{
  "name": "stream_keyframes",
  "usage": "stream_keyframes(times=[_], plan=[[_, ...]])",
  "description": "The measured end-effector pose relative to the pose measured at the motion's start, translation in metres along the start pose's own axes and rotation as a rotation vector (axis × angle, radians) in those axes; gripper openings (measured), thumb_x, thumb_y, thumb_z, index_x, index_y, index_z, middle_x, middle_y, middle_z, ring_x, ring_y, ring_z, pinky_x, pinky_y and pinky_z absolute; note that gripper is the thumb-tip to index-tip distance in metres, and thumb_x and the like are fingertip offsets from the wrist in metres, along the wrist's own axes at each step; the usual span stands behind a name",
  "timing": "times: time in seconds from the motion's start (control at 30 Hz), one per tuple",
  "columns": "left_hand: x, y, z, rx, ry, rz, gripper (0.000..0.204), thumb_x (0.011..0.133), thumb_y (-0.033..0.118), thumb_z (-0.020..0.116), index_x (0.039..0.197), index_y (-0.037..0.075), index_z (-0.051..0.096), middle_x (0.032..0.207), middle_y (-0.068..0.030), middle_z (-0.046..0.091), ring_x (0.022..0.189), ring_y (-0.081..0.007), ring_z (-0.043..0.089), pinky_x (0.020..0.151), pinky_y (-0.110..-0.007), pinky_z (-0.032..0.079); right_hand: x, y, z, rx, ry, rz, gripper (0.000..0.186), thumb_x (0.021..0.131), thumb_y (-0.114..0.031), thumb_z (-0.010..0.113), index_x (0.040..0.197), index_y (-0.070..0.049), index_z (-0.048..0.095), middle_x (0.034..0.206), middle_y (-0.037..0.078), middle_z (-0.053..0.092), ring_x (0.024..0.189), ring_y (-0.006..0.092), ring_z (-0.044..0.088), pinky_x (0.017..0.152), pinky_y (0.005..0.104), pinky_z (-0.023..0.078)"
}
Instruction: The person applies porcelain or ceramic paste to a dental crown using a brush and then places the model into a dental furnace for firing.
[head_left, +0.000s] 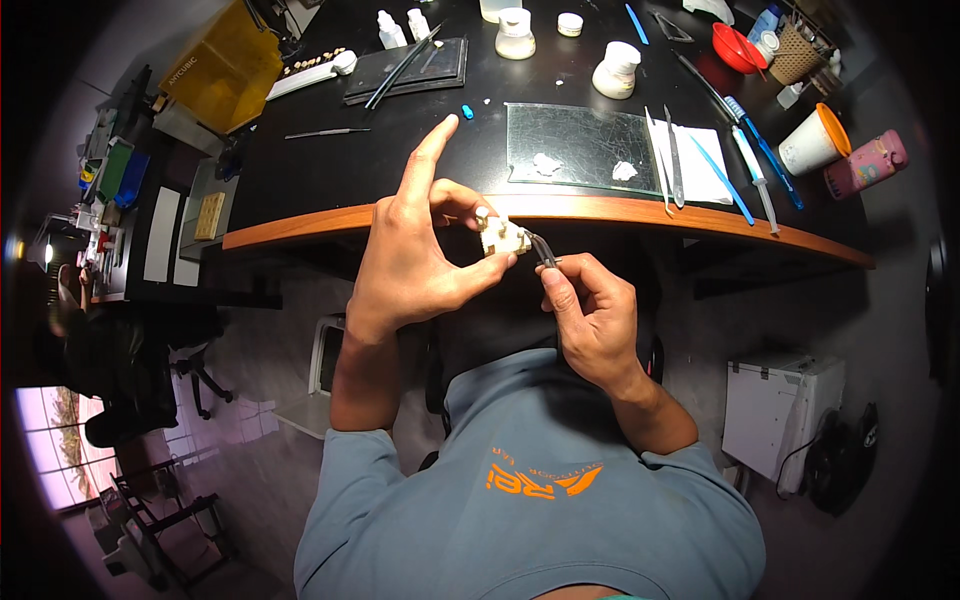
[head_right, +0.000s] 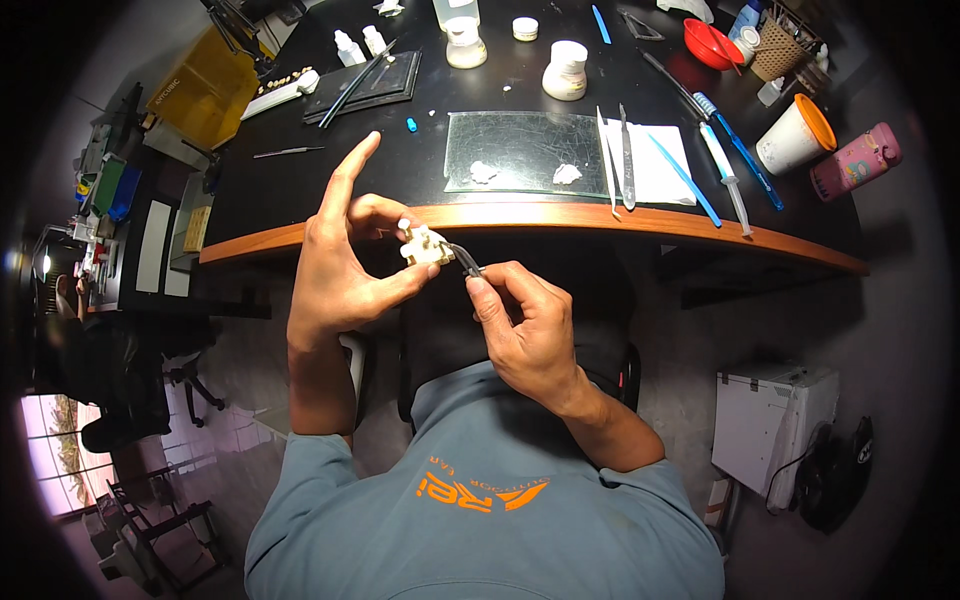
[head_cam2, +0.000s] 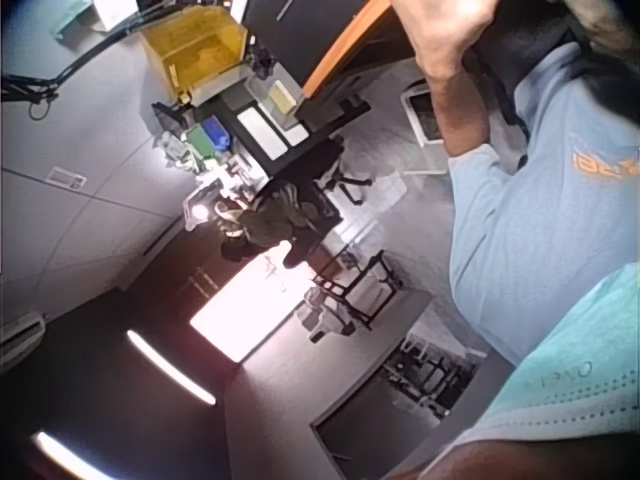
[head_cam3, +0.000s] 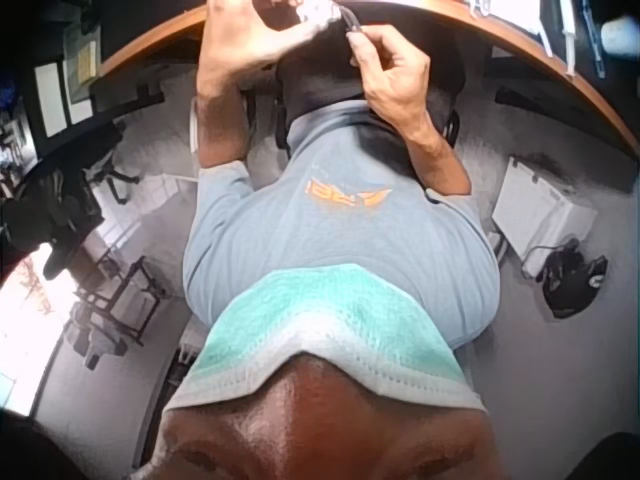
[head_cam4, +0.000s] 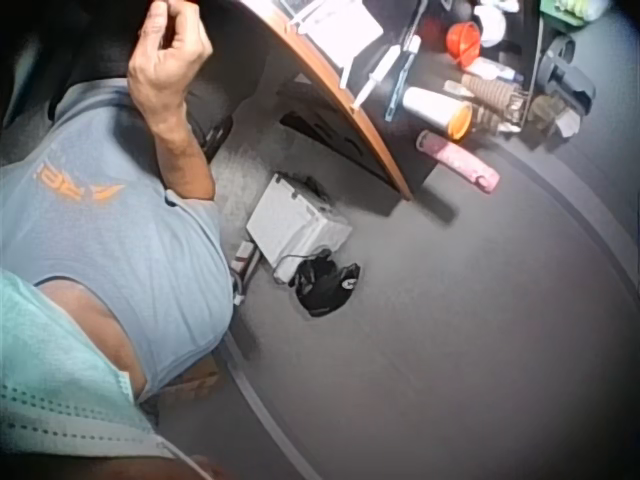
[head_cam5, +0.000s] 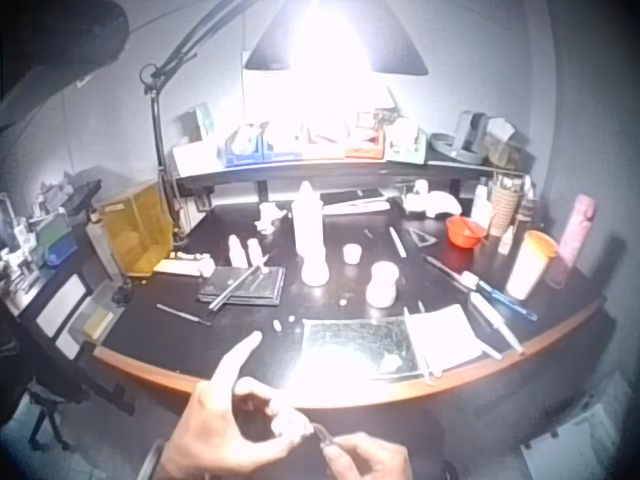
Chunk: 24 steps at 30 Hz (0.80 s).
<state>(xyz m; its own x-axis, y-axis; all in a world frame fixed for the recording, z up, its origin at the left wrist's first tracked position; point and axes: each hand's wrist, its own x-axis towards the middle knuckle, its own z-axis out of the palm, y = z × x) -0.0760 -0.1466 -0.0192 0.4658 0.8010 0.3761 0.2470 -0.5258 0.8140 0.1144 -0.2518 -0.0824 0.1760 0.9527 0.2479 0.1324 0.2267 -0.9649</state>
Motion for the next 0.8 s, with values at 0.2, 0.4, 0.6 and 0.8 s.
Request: stream_keyframes(times=[0.2, 0.4, 0.6, 0.8], plan=[[-0.005, -0.002, 0.003, -0.033, 0.032, -0.01, 0.112, 0.073, 0.007, 0.091, 0.165, -0.005, 0.029, 0.092, -0.0078, 0.077, 0.085, -0.0149, 0.076, 0.086, -0.03, 0.061, 0.0, 0.001, 0.0, 0.012, -0.001, 0.018, 0.015, 0.105, -0.01, 0.071, 0.098, 0.002, 0.07, 0.072, 0.003, 0.066, 0.064, 0.0064, 0.061, 0.056, 0.0249, 0.046], [-0.012, -0.005, 0.005, -0.015, 0.073, -0.06, 0.115, 0.071, 0.005, 0.092, 0.167, -0.001, 0.029, 0.094, -0.0042, 0.077, 0.091, -0.011, 0.073, 0.087, -0.027, 0.055, 0.0, 0.002, 0.001, 0.028, -0.015, 0.043, 0.015, 0.105, -0.011, 0.071, 0.099, 0.003, 0.071, 0.072, 0.003, 0.066, 0.064, 0.0062, 0.062, 0.056, 0.0246, 0.047], [-0.019, -0.011, 0.01, -0.081, 0.127, -0.063, 0.117, 0.071, 0.004, 0.093, 0.167, -0.002, 0.026, 0.096, -0.0051, 0.077, 0.093, -0.0113, 0.074, 0.086, -0.027, 0.055, 0.001, 0.004, 0.002, 0.043, 0.004, 0.038, 0.017, 0.106, -0.012, 0.07, 0.099, 0.003, 0.072, 0.07, 0.002, 0.066, 0.063, 0.0057, 0.061, 0.056, 0.0248, 0.046], [-0.024, -0.011, 0.019, -0.118, 0.177, -0.011, 0.118, 0.072, -0.001, 0.092, 0.167, -0.004, 0.023, 0.097, -0.0075, 0.077, 0.091, -0.013, 0.074, 0.089, -0.028, 0.058, 0.004, -0.004, -0.002, -0.023, -0.005, 0.035, 0.024, 0.107, -0.016, 0.07, 0.093, 0.003, 0.072, 0.063, 0.001, 0.061, 0.057, 0.0043, 0.053, 0.051, 0.026, 0.04]])
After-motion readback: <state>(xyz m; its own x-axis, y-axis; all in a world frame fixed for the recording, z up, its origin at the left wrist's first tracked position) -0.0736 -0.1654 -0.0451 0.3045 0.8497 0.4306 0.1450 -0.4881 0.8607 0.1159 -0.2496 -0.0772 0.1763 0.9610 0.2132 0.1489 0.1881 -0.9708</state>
